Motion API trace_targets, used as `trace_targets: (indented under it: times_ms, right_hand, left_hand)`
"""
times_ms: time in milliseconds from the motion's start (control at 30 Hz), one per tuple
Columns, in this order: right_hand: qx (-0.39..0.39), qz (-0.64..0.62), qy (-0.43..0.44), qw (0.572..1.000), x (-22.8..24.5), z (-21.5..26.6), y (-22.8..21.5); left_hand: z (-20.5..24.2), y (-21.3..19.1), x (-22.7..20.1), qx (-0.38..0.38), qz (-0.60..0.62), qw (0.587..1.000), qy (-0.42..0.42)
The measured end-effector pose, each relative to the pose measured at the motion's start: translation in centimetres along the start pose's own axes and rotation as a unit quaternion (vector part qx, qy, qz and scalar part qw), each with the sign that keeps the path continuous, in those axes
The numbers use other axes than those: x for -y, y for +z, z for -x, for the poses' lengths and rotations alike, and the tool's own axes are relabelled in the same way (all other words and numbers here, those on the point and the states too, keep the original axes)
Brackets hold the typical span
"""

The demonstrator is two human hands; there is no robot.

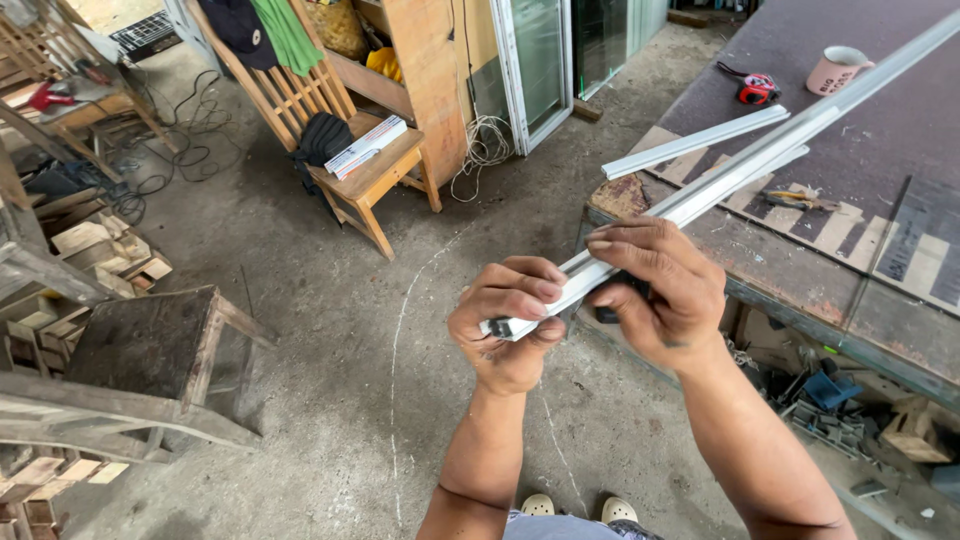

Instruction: The person handles white aluminum window frame profiles, aligns them, and uses pliers to tap and adjust the joints. The person repeatedly picks up, aligns, and taps the profiles to fit them together.

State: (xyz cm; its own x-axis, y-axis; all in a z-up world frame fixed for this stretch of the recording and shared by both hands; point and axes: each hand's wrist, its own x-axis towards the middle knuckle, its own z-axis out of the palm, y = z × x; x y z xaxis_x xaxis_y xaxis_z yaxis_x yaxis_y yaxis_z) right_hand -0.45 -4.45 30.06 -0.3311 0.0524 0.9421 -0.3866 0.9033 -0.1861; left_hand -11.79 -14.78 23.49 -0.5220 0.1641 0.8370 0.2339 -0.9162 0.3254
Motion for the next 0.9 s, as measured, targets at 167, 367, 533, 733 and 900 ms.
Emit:
trace_targets:
  times_ms: [167, 367, 533, 733, 900]
  right_hand:
    - [-0.005, 0.048, -0.057, 0.997, -1.5, 1.0, 0.7]
    - [-0.043, 0.046, -0.080, 0.995, -2.0, 1.7, 2.0]
    - [-0.053, 0.046, -0.110, 0.991, -2.5, 1.3, 2.2]
    - [-0.052, 0.046, -0.107, 0.992, -1.9, 1.2, 3.2]
    - [0.000, 0.000, -0.055, 0.998, -1.4, 1.1, 3.3]
  left_hand:
    - [0.7, -0.2, -0.1, -0.009, -0.007, 1.000, 0.000]
    - [1.4, 0.2, -0.4, -0.035, 0.003, 0.999, 0.001]
    - [1.0, -0.4, 0.2, -0.010, 0.031, 0.999, 0.016]
    - [1.6, 1.0, 2.4, -0.051, 0.028, 0.998, -0.005]
    - [2.5, -0.3, 2.6, -0.073, 0.023, 0.997, 0.001]
